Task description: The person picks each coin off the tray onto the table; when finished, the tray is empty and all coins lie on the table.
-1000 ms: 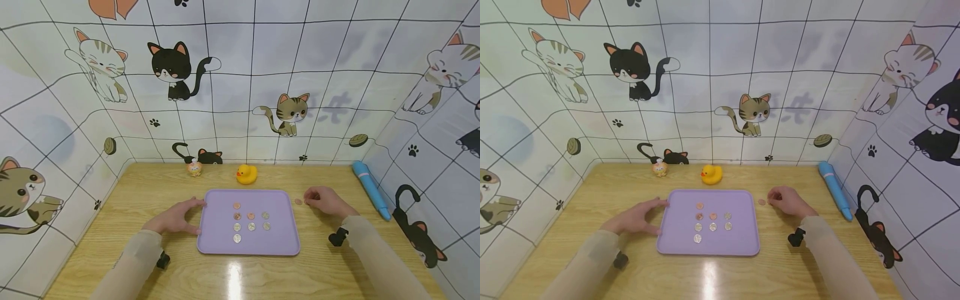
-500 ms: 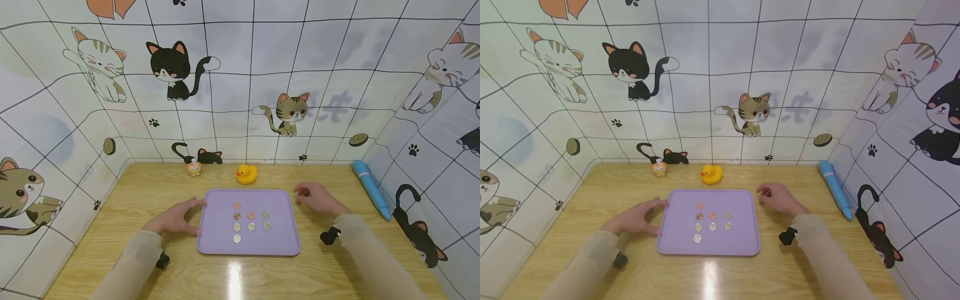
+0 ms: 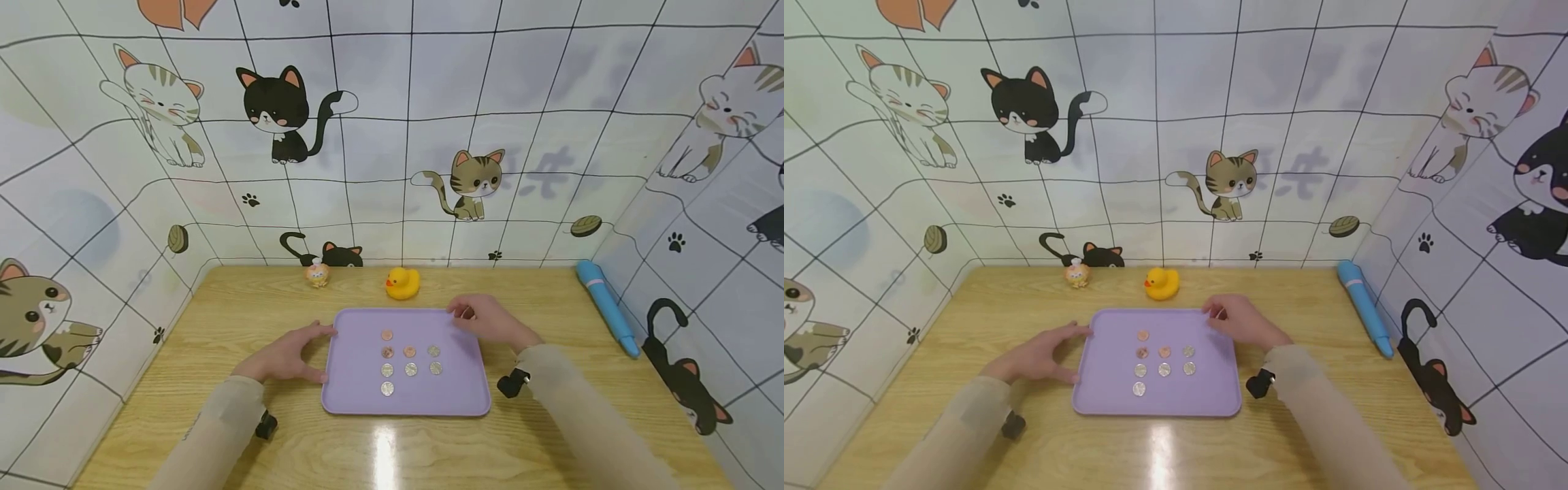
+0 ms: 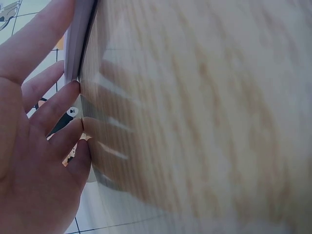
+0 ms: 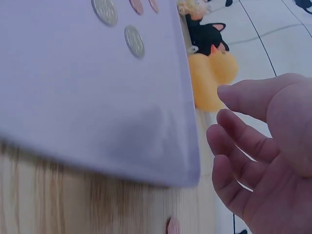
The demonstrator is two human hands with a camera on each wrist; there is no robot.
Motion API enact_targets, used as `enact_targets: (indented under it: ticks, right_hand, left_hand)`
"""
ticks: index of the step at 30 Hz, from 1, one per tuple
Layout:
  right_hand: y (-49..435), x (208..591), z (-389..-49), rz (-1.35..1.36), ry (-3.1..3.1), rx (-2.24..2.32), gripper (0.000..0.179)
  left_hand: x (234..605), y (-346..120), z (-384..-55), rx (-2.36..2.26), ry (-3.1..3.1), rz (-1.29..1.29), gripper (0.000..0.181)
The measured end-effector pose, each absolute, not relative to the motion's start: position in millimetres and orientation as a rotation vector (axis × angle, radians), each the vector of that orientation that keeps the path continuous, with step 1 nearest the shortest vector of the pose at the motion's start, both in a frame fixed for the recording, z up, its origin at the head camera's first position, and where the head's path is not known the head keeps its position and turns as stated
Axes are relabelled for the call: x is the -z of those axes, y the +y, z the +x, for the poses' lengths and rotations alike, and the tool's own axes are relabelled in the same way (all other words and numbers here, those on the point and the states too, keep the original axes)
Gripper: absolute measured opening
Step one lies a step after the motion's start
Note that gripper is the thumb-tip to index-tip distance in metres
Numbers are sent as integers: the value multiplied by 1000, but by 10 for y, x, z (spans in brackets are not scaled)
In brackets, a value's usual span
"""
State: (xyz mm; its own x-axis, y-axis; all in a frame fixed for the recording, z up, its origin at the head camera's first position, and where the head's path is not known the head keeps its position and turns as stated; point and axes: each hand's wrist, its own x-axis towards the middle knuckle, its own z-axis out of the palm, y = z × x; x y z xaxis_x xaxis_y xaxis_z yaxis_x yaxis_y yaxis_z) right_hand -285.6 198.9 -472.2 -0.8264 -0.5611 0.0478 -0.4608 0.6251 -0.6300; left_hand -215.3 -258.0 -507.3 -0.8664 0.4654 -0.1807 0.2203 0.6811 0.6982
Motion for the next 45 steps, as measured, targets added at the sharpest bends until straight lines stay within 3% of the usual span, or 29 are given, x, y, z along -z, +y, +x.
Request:
enact_targets:
  ticks: [9, 19, 45]
  right_hand:
    - [1513, 4759, -2837, -940, 2588, 896, 24]
    - [1110, 4757, -2824, -950, 2535, 843, 16]
    - [759, 4919, -2899, -993, 2507, 777, 13]
  left_hand:
    - [5061, -2585, -2142, -981, 2552, 525, 95]
    - [5077, -2589, -2127, -996, 2545, 554, 94]
    - [5078, -2582, -2160, -1019, 2542, 581, 93]
